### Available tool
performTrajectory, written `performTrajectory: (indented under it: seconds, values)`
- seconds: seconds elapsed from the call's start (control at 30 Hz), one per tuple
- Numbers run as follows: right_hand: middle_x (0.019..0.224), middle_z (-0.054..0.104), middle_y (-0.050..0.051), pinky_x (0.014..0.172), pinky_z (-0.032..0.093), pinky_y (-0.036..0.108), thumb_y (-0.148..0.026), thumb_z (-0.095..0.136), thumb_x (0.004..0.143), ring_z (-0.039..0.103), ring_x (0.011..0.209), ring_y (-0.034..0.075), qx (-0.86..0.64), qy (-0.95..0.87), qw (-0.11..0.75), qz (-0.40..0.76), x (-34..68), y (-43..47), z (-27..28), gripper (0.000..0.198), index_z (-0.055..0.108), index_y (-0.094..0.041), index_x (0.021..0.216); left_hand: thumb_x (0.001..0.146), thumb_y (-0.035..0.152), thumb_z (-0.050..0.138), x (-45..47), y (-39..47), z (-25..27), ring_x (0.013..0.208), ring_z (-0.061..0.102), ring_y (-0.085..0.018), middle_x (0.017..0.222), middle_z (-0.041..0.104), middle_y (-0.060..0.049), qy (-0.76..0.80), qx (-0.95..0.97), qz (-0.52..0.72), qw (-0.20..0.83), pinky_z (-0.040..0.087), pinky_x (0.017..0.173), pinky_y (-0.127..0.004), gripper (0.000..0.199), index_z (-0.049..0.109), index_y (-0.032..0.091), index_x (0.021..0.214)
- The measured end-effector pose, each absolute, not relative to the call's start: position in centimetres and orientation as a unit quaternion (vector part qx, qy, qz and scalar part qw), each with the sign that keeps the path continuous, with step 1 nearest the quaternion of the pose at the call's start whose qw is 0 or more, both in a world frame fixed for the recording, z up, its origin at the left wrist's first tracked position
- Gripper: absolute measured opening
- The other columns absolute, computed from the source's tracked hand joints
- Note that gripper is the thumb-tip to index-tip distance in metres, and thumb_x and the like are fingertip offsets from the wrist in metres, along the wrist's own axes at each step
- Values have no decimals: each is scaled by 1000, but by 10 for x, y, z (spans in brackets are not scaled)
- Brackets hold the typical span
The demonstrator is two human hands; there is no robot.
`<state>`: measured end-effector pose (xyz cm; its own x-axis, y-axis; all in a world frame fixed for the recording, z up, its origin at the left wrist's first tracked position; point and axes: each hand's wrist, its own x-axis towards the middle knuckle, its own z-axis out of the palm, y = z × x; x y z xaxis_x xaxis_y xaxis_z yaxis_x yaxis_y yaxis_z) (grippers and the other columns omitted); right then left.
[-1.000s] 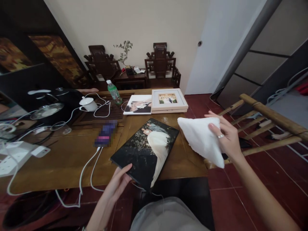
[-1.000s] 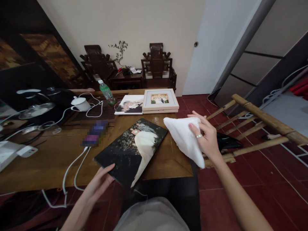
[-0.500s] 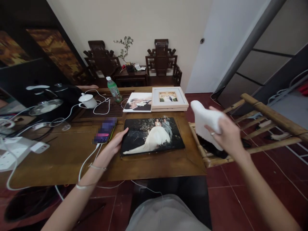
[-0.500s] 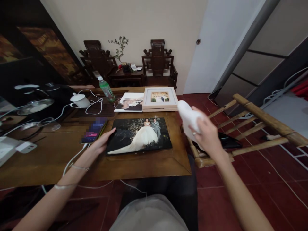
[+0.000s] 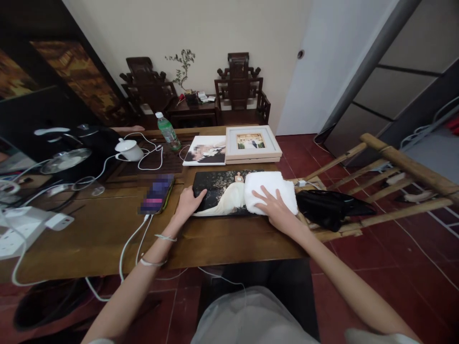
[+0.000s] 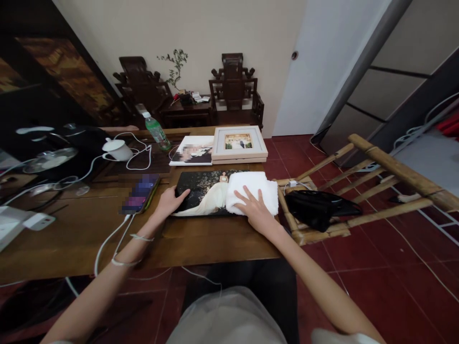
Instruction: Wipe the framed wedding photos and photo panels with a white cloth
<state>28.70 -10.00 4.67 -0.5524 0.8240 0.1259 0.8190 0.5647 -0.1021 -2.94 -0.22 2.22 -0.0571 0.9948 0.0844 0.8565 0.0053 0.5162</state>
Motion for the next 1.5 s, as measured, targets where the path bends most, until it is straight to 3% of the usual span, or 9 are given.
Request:
performTrajectory:
  seconds: [0.13, 0.27, 0.37, 0.57, 0.77, 0.97, 1.13, 1.37, 1.5]
  values:
    - [149, 36, 12, 107, 33, 55, 13, 31, 54, 27, 139, 28, -445, -886, 120, 46, 312, -101, 59, 74, 53, -17, 118, 85, 47, 48, -20, -7, 18, 100, 60, -34, 99, 64, -21, 685, 688, 224, 85, 47, 89, -43, 50, 59, 4, 108]
    - [138, 48, 20, 96, 47, 44, 9, 36, 66, 45, 129, 29, -533, -813, 230, -38, 340, -92, 77, 48, 56, -14, 104, 85, 48, 46, -17, -7, 14, 97, 60, -34, 97, 61, -21, 686, 689, 226, 64, 46, 91, -46, 50, 58, 4, 106]
    - [141, 45, 19, 103, 40, 48, 8, 38, 70, 38, 133, 30, -515, -813, 251, -105, 337, -85, 76, 42, 57, -15, 100, 84, 47, 47, -16, -5, 13, 97, 60, -34, 96, 61, -21, 683, 693, 226, 54, 46, 91, -46, 49, 58, 4, 104]
    - [153, 26, 14, 104, 18, 72, 4, 47, 64, 15, 141, 39, -464, -876, 125, -39, 291, -69, 43, 54, 60, -17, 112, 83, 46, 49, -17, -4, 10, 102, 57, -36, 98, 58, -21, 674, 694, 249, 57, 45, 94, -47, 50, 58, 2, 105]
    - [147, 40, 8, 104, 20, 72, 4, 44, 66, 21, 140, 36, -485, -867, 112, -3, 283, -61, 41, 60, 60, -20, 118, 83, 45, 55, -21, -9, 6, 114, 48, -39, 118, 47, -25, 642, 706, 296, 33, 38, 99, -55, 56, 51, 2, 119]
    - [148, 39, 9, 107, 16, 68, 6, 42, 63, 19, 142, 33, -433, -890, 140, -28, 287, -100, 37, 55, 64, -17, 108, 88, 38, 51, -26, -14, 6, 137, 26, -32, 150, 26, -18, 488, 808, 325, 56, 29, 109, -54, 54, 39, 17, 137]
    - [146, 41, 10, 107, 16, 68, 4, 43, 61, 21, 141, 33, -424, -893, 149, -22, 289, -103, 33, 51, 64, -17, 103, 90, 39, 49, -29, -12, 8, 136, 34, -26, 145, 41, -12, 474, 818, 301, 125, 32, 109, -50, 46, 47, 22, 133]
    - [144, 44, 11, 106, 18, 67, 3, 45, 64, 27, 139, 32, -444, -884, 142, -16, 285, -49, 38, 55, 62, -20, 111, 94, 41, 40, -24, -8, 10, 141, 27, -24, 147, 39, -11, 512, 801, 261, 165, 25, 110, -54, 46, 45, 22, 136]
    - [135, 52, 17, 107, 22, 63, 4, 44, 65, 32, 137, 30, -470, -871, 140, -29, 283, -22, 37, 58, 58, -16, 117, 94, 36, 39, -20, -6, 9, 140, 28, -23, 149, 36, -12, 533, 785, 272, 159, 27, 109, -53, 46, 43, 20, 137]
